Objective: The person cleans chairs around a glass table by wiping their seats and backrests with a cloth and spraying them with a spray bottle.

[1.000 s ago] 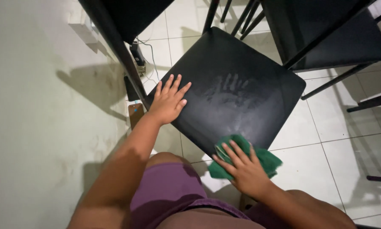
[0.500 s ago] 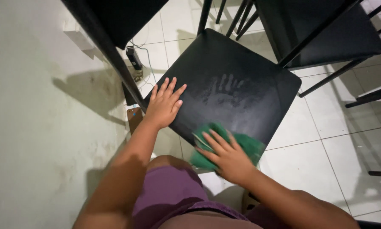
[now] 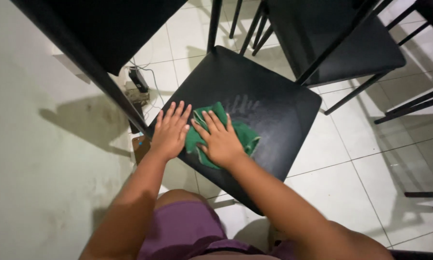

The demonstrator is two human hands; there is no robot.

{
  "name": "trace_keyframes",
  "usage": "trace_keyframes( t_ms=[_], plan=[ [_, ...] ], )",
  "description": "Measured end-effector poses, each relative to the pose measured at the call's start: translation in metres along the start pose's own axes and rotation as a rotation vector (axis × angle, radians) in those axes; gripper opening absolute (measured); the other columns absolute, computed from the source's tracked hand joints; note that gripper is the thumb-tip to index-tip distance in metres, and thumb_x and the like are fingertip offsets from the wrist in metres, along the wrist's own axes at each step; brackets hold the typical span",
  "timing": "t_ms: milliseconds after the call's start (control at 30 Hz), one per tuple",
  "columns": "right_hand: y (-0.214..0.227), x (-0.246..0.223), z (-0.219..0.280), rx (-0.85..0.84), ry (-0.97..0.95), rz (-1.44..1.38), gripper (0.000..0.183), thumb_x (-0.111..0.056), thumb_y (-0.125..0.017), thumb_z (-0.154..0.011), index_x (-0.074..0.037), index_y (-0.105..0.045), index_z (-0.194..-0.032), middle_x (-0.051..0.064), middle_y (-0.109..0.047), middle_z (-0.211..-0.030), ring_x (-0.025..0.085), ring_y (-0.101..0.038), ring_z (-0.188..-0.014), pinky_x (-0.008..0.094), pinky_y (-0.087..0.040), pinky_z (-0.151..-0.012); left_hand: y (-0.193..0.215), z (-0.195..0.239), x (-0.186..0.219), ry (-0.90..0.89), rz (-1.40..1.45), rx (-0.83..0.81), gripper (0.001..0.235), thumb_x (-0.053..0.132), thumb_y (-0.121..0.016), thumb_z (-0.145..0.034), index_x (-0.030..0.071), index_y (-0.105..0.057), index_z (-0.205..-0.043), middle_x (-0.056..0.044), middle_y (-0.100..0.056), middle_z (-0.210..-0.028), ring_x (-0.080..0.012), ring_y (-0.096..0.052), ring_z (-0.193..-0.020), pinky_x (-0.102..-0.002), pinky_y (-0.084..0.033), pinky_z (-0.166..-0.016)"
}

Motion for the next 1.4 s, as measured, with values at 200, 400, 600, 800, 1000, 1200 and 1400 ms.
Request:
trace_keyframes(
  t_ms=[200,400,600,800,1000,1200,1400],
  plan=[
    [0.005,-0.01,0.076,-0.12,0.08,0.004,0.08,-0.037,-0.072,-0.084,-0.017,-0.038,-0.154,0.02,-0.025,-0.164,0.034,-0.019,-0.154,0.061,-0.014,-0.12,0.003,0.002,0.001,0.026,-0.031,-0.007,0.056,0.031,-0.047,-0.103,0.024,-0.039,-0.158,-0.007,-0.033,-0.166,-0.0296,-0.024,-0.155,-0.055,-0.015,-0.123],
    [-0.007,0.019,0.153,-0.404,0.168,-0.128,0.091,-0.045,-0.08,-0.075,-0.025,-0.043,-0.155,0.015,-0.023,-0.169,0.037,-0.02,-0.153,0.066,-0.018,-0.111,0.011,0.0,0.01,0.018,-0.061,-0.007,0.061,0.037,-0.055,-0.098,0.023,-0.042,-0.156,-0.009,-0.035,-0.164,-0.0318,-0.026,-0.153,-0.056,-0.015,-0.122],
    [0.035,0.205,0.044,0.259,-0.276,0.035,0.062,-0.037,-0.068,-0.086,-0.018,-0.056,-0.144,0.021,-0.05,-0.15,0.039,-0.049,-0.137,0.058,-0.038,-0.109,0.01,-0.003,0.008,0.028,-0.048,-0.016,0.061,0.036,-0.056,-0.098,0.024,-0.043,-0.156,-0.009,-0.035,-0.164,-0.0323,-0.027,-0.153,-0.055,-0.016,-0.123],
    [0.039,0.148,0.031,0.275,-0.252,0.083,0.059,-0.024,-0.056,-0.089,-0.007,-0.055,-0.146,0.023,-0.048,-0.153,0.039,-0.045,-0.141,0.061,-0.032,-0.111,0.011,-0.004,0.007,0.03,-0.053,0.001,0.061,0.038,-0.057,-0.097,0.025,-0.043,-0.155,-0.009,-0.036,-0.164,-0.0316,-0.028,-0.153,-0.054,-0.017,-0.123],
    [0.01,-0.029,0.127,-0.175,0.27,-0.07,0.061,-0.012,-0.065,-0.077,-0.013,-0.057,-0.138,0.024,-0.037,-0.158,0.037,-0.035,-0.144,0.063,-0.019,-0.115,0.008,-0.002,0.006,0.025,-0.069,0.004,0.062,0.038,-0.057,-0.097,0.025,-0.042,-0.156,-0.009,-0.037,-0.164,-0.0319,-0.028,-0.153,-0.054,-0.016,-0.123],
    [0.003,0.197,0.132,-0.142,-0.596,-0.171,0.071,-0.013,-0.066,-0.08,-0.011,-0.048,-0.149,0.018,-0.049,-0.151,0.035,-0.049,-0.137,0.043,-0.04,-0.115,0.007,-0.002,0.006,0.005,-0.061,0.003,0.062,0.036,-0.057,-0.098,0.023,-0.043,-0.156,-0.011,-0.035,-0.165,-0.033,-0.027,-0.154,-0.054,-0.016,-0.124],
    [0.03,0.282,0.135,0.348,-0.594,-0.096,0.057,-0.012,-0.056,-0.092,-0.015,-0.05,-0.148,0.02,-0.037,-0.159,0.043,-0.037,-0.143,0.048,-0.037,-0.108,0.006,-0.002,0.007,-0.009,-0.075,0.013,0.061,0.036,-0.057,-0.098,0.022,-0.043,-0.156,-0.013,-0.036,-0.165,-0.0351,-0.028,-0.153,-0.056,-0.017,-0.122]
  ],
)
Point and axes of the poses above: each hand's wrist, its own z-axis away from the middle knuckle, its own y-axis out of the back of the hand, x = y × z, the point moved 10 cm from there along -z, towards the middle knuckle
